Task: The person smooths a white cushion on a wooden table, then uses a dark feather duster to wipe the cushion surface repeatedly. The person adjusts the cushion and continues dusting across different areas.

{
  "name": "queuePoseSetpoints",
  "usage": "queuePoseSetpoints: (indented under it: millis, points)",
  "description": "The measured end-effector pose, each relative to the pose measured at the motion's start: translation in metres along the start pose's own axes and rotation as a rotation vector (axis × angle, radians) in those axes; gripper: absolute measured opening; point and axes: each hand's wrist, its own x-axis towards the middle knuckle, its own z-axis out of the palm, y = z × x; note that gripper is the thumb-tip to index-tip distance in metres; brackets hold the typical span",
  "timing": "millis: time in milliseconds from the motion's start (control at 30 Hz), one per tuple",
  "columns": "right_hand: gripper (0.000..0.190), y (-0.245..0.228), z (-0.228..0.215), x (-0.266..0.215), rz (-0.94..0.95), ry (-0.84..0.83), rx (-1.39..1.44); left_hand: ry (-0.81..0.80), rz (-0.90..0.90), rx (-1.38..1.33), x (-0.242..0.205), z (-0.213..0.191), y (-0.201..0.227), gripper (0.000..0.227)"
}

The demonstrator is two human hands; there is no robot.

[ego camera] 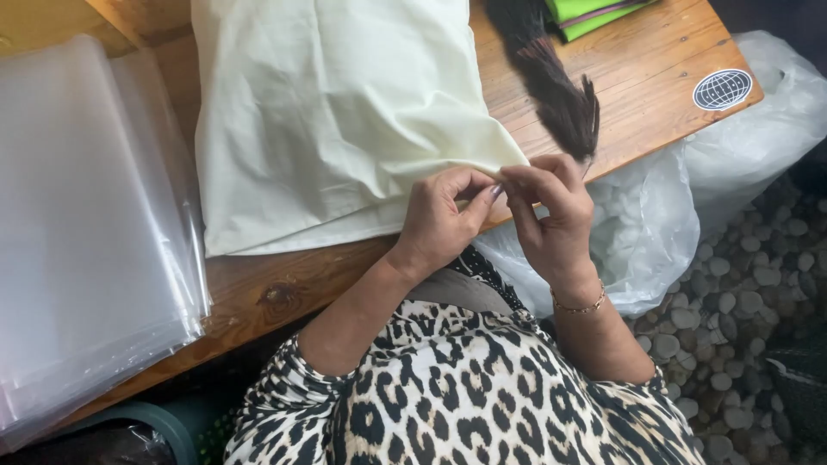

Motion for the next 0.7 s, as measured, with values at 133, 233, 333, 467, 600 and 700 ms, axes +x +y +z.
queuePoseSetpoints:
  millis: [133,233,333,467,600,700]
  points:
    - [0.017,0.006,0.002,-0.002,-0.001,0.020,0.036,-0.026,0.006,-0.025,-0.003,-0.002,-0.001,0.006]
    - [0.015,0.009,0.003,0.001,0.101,0.046,0.211,0.024,0.027,0.039,-0.006,-0.003,-0.009,0.010]
    - [0.012,0.014,0.003,0.001,0.183,0.062,0.305,0.031,0.051,0.200,-0.007,-0.001,-0.016,0.016]
    - [0.025,0.010,0.002,0.001,0.208,0.104,0.161,0.010,-0.006,0.137,-0.003,0.007,-0.022,0.024]
    - [0.016,0.009,-0.009,-0.004,-0.015,0.183,-0.108,0.028,-0.072,-0.076,-0.001,0.013,-0.043,0.025]
    - [0.012,0.003,-0.002,-0.007,-0.071,0.112,-0.201,0.005,-0.066,-0.104,0.002,0.015,-0.031,0.015]
